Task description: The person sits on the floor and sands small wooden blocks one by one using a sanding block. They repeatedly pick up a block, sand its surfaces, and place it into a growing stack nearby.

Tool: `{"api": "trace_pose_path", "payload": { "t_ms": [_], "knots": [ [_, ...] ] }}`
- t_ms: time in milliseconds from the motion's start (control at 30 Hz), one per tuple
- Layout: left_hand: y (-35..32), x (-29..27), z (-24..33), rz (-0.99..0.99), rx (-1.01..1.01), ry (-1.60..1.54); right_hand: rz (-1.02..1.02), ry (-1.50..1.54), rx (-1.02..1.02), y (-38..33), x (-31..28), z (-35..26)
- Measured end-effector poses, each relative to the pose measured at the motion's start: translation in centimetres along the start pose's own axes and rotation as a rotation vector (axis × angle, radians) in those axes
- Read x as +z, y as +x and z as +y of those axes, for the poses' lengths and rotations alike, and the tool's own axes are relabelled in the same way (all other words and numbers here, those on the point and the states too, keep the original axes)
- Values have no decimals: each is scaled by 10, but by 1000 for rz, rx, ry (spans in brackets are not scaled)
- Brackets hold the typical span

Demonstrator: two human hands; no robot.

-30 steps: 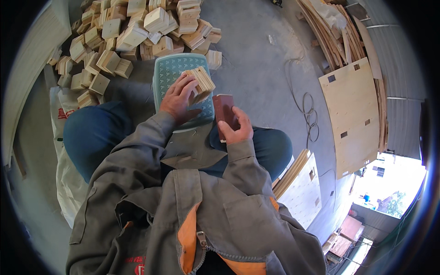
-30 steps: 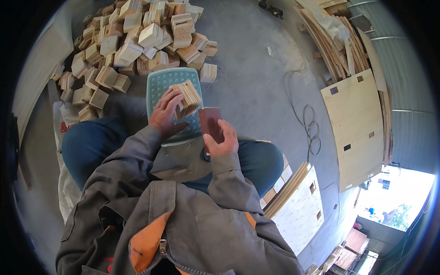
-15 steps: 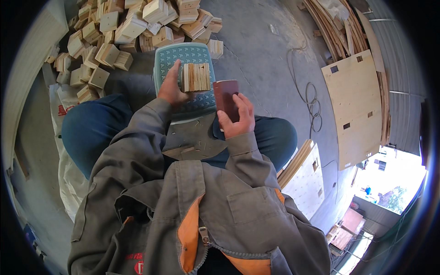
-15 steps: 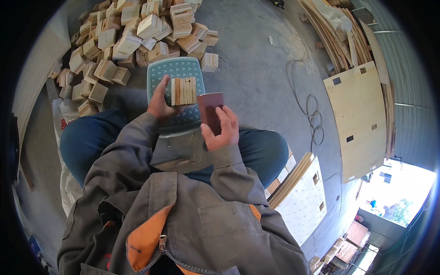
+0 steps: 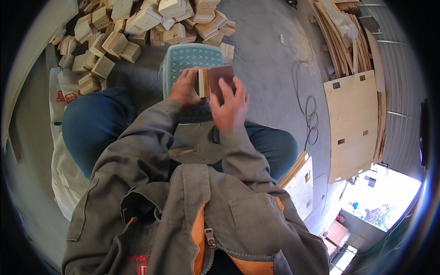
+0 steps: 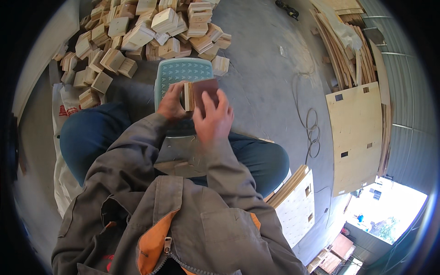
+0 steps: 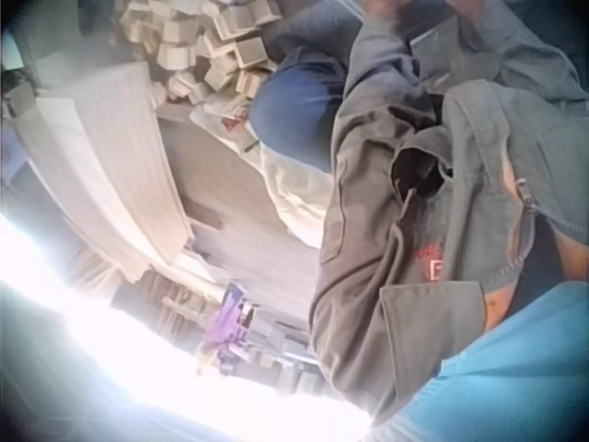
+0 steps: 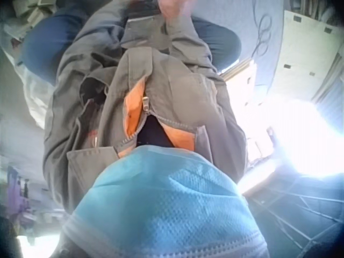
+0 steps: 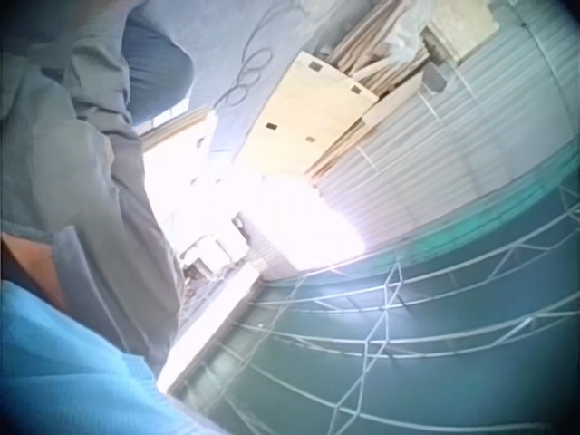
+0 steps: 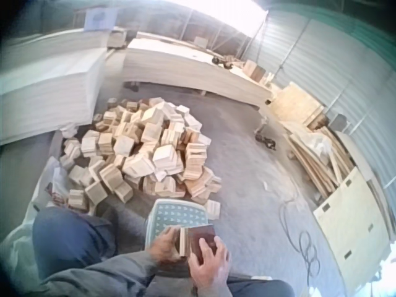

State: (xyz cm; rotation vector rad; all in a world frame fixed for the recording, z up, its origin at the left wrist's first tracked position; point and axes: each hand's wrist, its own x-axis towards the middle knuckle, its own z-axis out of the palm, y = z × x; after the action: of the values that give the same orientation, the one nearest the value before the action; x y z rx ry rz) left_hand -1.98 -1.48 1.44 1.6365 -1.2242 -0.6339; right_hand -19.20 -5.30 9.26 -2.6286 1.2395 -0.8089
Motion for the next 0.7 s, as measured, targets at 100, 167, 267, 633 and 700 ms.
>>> {"api": "trace_pose_path", "payload": {
  "t_ms": [100,167,267,633,700],
  "knots": [
    [1,-5,1,-40,-32,-15,-11,-42,87,53,23,3],
    [1,-4,0,-24,-29,-25,-53,-22,147,70,27,2],
    [-1,-3,1,-33,-36,-43,-81,14,154,68,27,14],
    [-4,-4,6,-8,-53,-51,-112,38,-113,-54,-40,1],
    [-4,-4,6,-10,-50,-51,-112,45,-96,-48,-35,3]
  ]
}}
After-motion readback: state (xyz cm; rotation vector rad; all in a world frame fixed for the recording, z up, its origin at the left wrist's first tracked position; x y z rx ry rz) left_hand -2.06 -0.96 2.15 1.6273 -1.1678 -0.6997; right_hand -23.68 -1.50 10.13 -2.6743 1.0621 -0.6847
